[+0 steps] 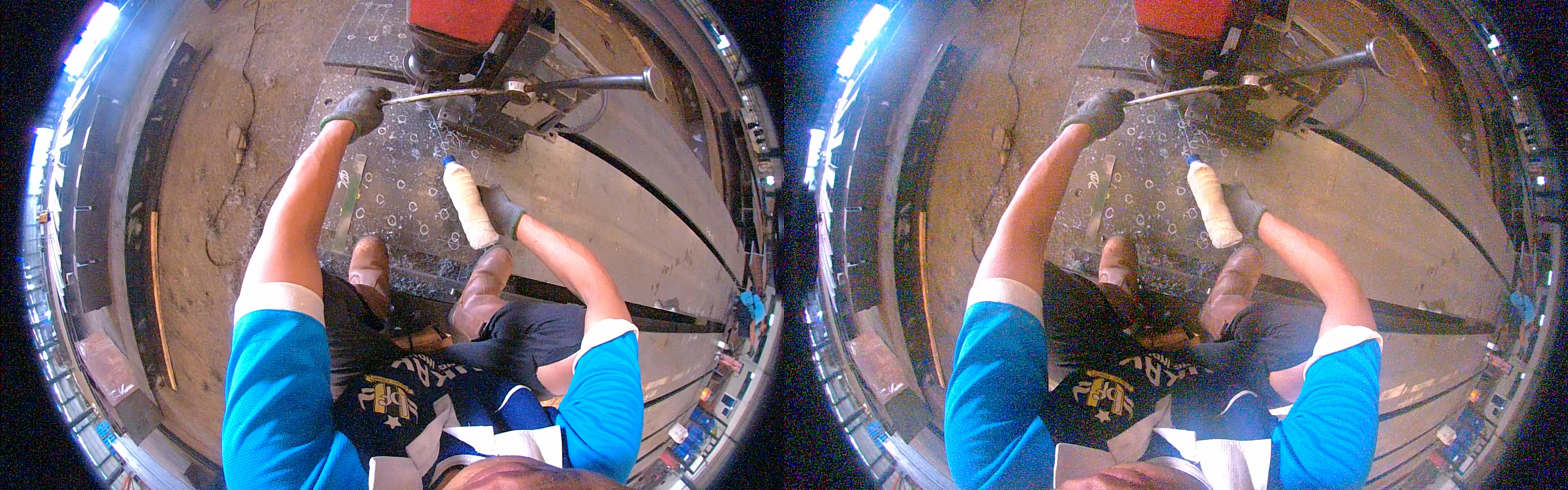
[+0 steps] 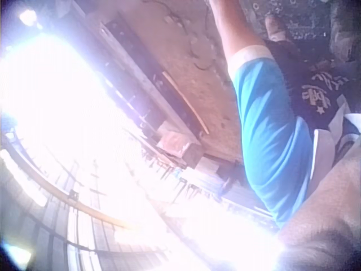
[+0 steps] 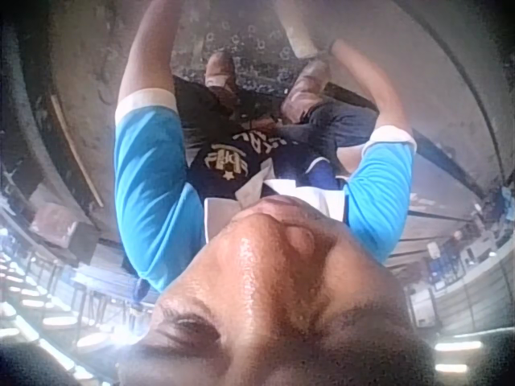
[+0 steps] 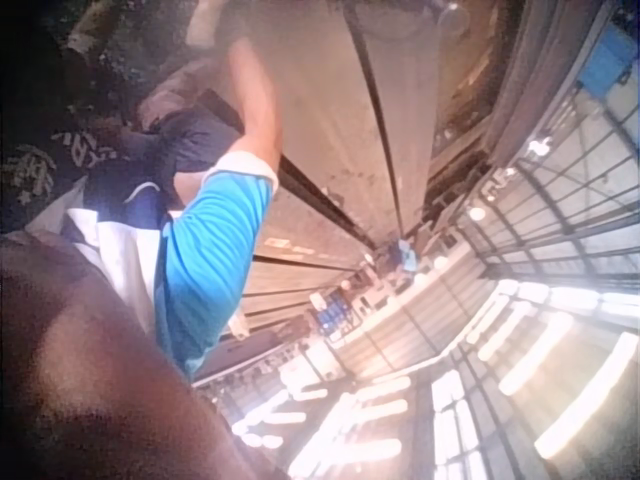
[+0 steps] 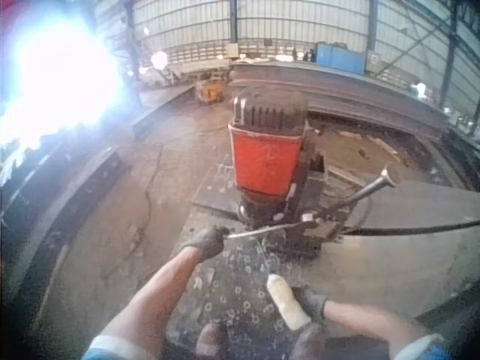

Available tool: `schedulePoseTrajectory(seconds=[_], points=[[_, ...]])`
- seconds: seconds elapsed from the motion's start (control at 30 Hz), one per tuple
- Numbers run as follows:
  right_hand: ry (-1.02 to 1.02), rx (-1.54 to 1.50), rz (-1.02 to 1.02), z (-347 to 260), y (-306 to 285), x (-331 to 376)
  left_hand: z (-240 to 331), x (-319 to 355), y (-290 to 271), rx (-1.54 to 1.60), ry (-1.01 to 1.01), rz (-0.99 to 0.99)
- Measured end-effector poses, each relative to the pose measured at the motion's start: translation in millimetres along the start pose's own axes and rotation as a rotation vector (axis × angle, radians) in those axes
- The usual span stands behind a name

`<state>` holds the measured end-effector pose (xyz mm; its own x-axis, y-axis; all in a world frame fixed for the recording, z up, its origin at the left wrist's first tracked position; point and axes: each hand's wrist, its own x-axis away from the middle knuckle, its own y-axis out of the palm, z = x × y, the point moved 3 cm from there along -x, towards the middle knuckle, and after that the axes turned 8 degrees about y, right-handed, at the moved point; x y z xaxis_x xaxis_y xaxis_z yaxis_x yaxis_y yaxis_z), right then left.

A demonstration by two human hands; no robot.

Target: The person sits on the floor and operates a red drill press to drill holes into a metal plate. They repeatedly position the plate under the drill, apply a liquid from a bottle, and lower the drill to create holes. The person adjusts the plate and the machine handle throughout the process.

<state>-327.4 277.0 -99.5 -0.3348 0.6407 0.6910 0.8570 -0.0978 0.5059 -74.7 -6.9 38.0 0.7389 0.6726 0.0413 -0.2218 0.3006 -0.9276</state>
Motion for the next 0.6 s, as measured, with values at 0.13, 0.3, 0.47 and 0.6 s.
schedulePoseTrajectory(seconds=[0.13, 0.3, 0.47, 0.6], points=[[0.045, -0.15, -0.044, 1, -12, 8, 21, -9, 1, 0.06, -0.049, -0.077], [0.016, -0.018, 0.0, 0, -6, 8, 21, -7, 0, 0.034, -0.039, -0.082], [-0.022, 0.007, -0.064, -6, 1, 12, 22, -9, -2, 0.049, -0.09, -0.127], [-0.072, 0.0, -0.077, -9, 17, 14, 14, 0, 0, 0.008, -0.079, -0.084]])
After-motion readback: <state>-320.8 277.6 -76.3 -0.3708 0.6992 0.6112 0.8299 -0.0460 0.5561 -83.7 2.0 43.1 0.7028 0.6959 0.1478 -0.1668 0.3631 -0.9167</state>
